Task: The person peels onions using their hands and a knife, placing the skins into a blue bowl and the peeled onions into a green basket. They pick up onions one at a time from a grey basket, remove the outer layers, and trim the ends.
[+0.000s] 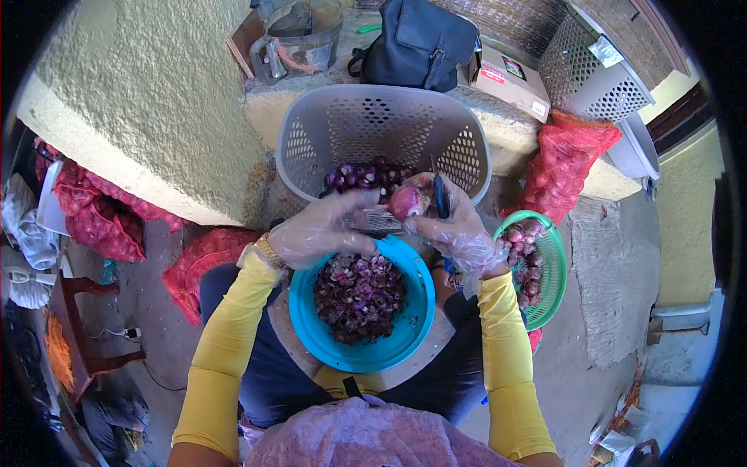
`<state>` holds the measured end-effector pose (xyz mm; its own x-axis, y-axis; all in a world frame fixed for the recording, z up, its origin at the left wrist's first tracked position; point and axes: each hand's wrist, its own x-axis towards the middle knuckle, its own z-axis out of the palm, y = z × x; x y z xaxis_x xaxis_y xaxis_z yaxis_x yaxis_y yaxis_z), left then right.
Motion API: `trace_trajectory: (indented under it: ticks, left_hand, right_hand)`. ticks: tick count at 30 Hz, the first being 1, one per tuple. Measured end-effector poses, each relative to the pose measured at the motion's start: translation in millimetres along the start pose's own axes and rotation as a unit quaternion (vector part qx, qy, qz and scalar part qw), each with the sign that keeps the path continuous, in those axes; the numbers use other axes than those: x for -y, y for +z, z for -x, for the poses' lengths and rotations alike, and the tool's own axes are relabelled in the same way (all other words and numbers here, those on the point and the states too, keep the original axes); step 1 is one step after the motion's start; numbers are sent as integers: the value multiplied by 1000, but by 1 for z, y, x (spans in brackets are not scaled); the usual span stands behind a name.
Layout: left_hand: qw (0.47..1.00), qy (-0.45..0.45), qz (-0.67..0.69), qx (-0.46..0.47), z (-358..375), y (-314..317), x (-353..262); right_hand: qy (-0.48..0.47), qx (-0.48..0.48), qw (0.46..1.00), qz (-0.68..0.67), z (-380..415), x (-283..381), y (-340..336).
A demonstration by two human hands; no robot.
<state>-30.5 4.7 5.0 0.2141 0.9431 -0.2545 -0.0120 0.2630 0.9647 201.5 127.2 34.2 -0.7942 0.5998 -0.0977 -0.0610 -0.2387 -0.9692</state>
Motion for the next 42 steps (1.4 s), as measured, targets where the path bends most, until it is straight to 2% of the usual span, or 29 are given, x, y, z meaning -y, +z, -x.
trace_trajectory:
  ticks: [1,3,4,7,9,11,14,16,20,22,23,25,26,28,31,39,42]
  left_hand:
    - [1000,-1,0,0,1,3,-8]
    - [990,79,95,-63,1,11,-20]
    - [983,140,82,-81,-3,16,-19]
    - [988,92,92,-85,-7,20,-25]
    - [987,95,78,-102,-12,14,-16]
    - [986,97,64,-119,-14,12,-9]
    - [983,114,19,-144,-12,16,-12]
    - [992,44,-17,-116,-11,9,-3]
    - [994,24,-72,-85,-9,3,-2]
    - [993,64,92,-32,-10,10,-9]
    - [993,64,92,-32,-9,9,-11]
    - [977,37,208,11,-9,8,-15]
    - [977,38,208,11,-9,9,-16]
    - [945,35,323,26,-11,13,-18]
    - [930,53,363,20,-16,15,-12]
    - [939,49,340,16,-17,17,-12]
    - [944,74,321,-6,-13,20,-19]
  right_hand:
    - [3,-9,1000,22,-2,-4,-2]
    - [4,-17,999,44,-5,-10,-4]
    - [6,-19,999,41,-7,-13,-3]
    - [8,-12,999,33,-11,-21,-2]
    - [10,-5,1000,28,-13,-22,-1]
    - [-5,-46,996,75,-15,-22,-1]
    - [-31,-32,996,73,-18,-33,-2]
    - [-34,-29,997,65,-18,-30,3]
    - [-38,-16,997,62,-16,-23,7]
    - [-38,-13,998,38,-15,-21,8]
    - [-38,-10,999,15,-14,-20,7]
    - [-28,6,1000,-9,-12,-10,9]
    - [-17,22,999,-33,-12,-7,9]
    - [-22,20,1000,-3,-11,-5,11]
    - [-25,18,999,33,-13,-11,6]
    - [-13,44,997,62,-16,-17,-2]
    - [-20,11,996,89,-15,-14,-1]
